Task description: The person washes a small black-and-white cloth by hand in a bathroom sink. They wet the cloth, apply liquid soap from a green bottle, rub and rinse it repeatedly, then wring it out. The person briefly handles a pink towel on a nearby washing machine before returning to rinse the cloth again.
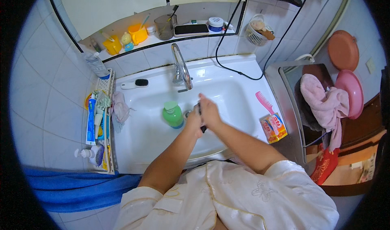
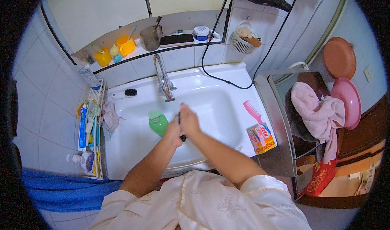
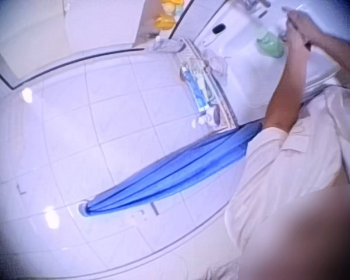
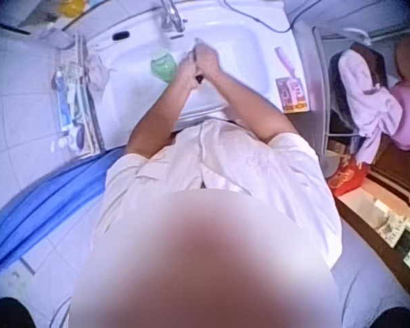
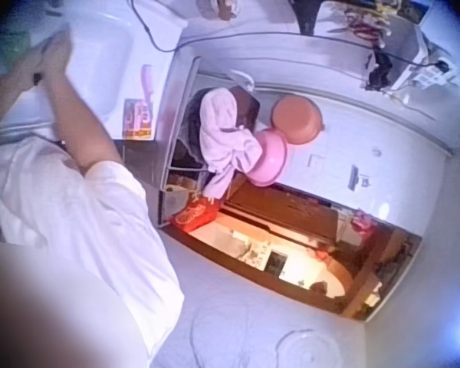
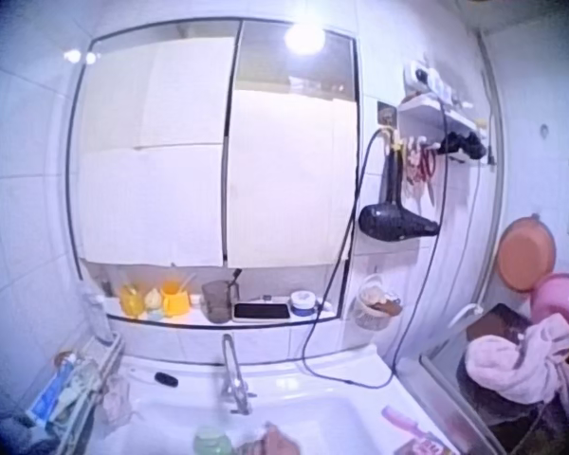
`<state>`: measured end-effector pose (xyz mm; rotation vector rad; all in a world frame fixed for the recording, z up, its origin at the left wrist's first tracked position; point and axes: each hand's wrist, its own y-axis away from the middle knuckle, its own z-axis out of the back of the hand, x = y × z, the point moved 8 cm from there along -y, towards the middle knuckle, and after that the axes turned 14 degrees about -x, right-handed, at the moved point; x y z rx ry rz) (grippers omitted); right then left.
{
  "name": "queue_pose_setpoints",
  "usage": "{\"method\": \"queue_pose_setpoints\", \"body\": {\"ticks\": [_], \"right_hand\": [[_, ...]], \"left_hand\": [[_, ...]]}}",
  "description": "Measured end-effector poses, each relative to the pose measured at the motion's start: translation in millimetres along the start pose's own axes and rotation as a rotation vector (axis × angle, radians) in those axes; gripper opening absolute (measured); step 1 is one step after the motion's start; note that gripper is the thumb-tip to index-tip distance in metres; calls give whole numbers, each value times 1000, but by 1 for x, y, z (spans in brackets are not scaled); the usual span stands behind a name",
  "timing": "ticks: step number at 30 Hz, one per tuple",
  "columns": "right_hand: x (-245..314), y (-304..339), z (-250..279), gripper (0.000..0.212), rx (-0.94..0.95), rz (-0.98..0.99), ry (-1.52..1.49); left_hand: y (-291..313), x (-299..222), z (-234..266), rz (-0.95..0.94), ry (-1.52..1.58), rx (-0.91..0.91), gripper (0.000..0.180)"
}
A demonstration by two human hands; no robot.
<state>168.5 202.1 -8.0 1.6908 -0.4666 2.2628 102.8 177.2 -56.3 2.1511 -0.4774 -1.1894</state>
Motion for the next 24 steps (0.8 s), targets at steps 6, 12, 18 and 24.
{"method": "queue_pose_setpoints", "body": {"ticks": [6, 12, 18, 24], "right_hand": [[26, 38, -14, 38, 12, 411, 63], [-44, -2, -3, 39, 120, -505, -467], [-31, 37, 13, 31, 174, -889, -446], [23, 29, 15, 23, 138, 100, -25]], "left_hand": [[-26, 6, 5, 92, 497, 370, 27], [8, -17, -4, -62, -78, -1, 35], [-8, -32, 14, 45, 162, 36, 32], [-27, -17, 21, 114, 292, 191, 30]]}}
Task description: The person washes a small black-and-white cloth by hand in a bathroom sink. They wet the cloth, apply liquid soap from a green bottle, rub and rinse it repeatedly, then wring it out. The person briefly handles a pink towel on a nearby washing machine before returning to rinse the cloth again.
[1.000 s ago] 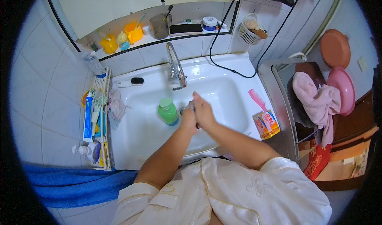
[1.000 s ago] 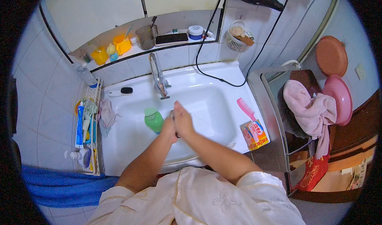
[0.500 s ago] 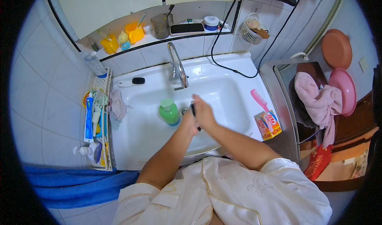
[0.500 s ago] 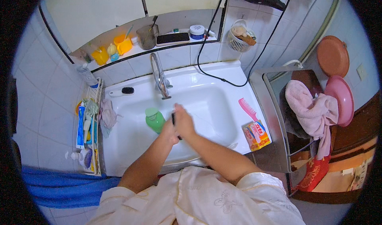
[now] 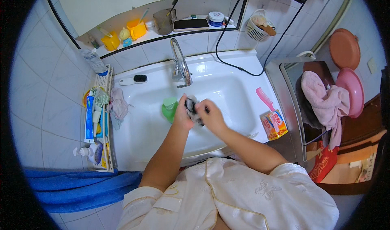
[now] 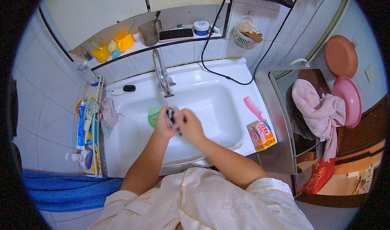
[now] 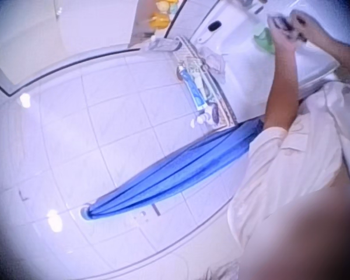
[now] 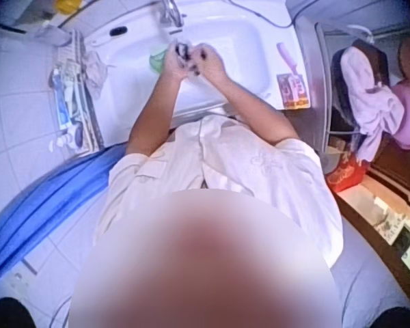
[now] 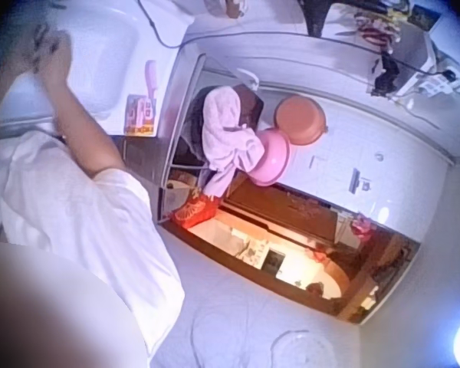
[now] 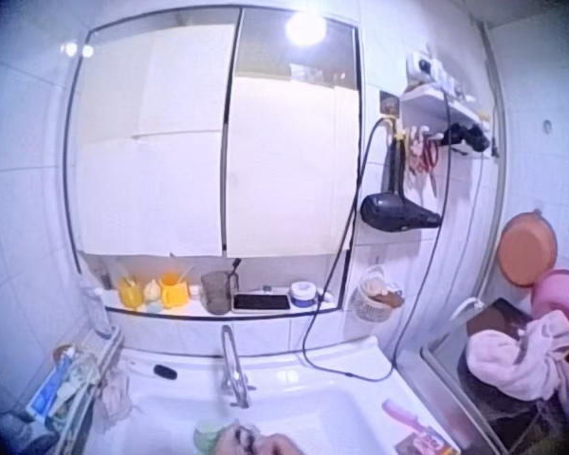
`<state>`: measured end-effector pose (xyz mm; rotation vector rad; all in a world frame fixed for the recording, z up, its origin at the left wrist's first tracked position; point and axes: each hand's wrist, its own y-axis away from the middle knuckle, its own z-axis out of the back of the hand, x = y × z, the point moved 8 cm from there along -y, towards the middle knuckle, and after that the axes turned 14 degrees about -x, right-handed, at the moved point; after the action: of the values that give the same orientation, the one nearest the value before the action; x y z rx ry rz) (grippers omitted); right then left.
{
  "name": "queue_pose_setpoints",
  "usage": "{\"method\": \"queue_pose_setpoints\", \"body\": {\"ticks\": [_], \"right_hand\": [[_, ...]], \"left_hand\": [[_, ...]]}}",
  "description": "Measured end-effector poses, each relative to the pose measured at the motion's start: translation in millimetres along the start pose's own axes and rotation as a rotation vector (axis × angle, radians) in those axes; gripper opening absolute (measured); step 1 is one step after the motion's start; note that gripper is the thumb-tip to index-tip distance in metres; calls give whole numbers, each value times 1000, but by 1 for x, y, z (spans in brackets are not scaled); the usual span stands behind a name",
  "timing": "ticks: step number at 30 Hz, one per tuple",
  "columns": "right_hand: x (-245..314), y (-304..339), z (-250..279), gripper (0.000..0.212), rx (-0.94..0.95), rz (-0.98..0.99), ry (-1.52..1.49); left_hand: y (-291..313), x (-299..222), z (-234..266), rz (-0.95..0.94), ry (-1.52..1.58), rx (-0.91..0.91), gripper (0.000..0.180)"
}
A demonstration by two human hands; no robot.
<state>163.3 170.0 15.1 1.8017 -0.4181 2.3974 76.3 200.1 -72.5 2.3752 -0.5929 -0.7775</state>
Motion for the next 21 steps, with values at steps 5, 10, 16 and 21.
{"method": "queue_pose_setpoints", "body": {"ticks": [5, 10, 16, 21], "right_hand": [[9, -2, -12, 29, -143, 81, 367], [7, 5, -14, 34, -188, 22, 245], [-10, -32, 12, 40, -187, -163, 305], [14, -2, -13, 36, -118, 103, 333]], "left_hand": [[-9, 31, -14, 52, 109, 130, 28], [6, 21, -16, 37, -42, 165, 36], [26, 30, -26, 40, -41, -201, 34], [0, 33, -10, 129, 116, 238, 31]]}}
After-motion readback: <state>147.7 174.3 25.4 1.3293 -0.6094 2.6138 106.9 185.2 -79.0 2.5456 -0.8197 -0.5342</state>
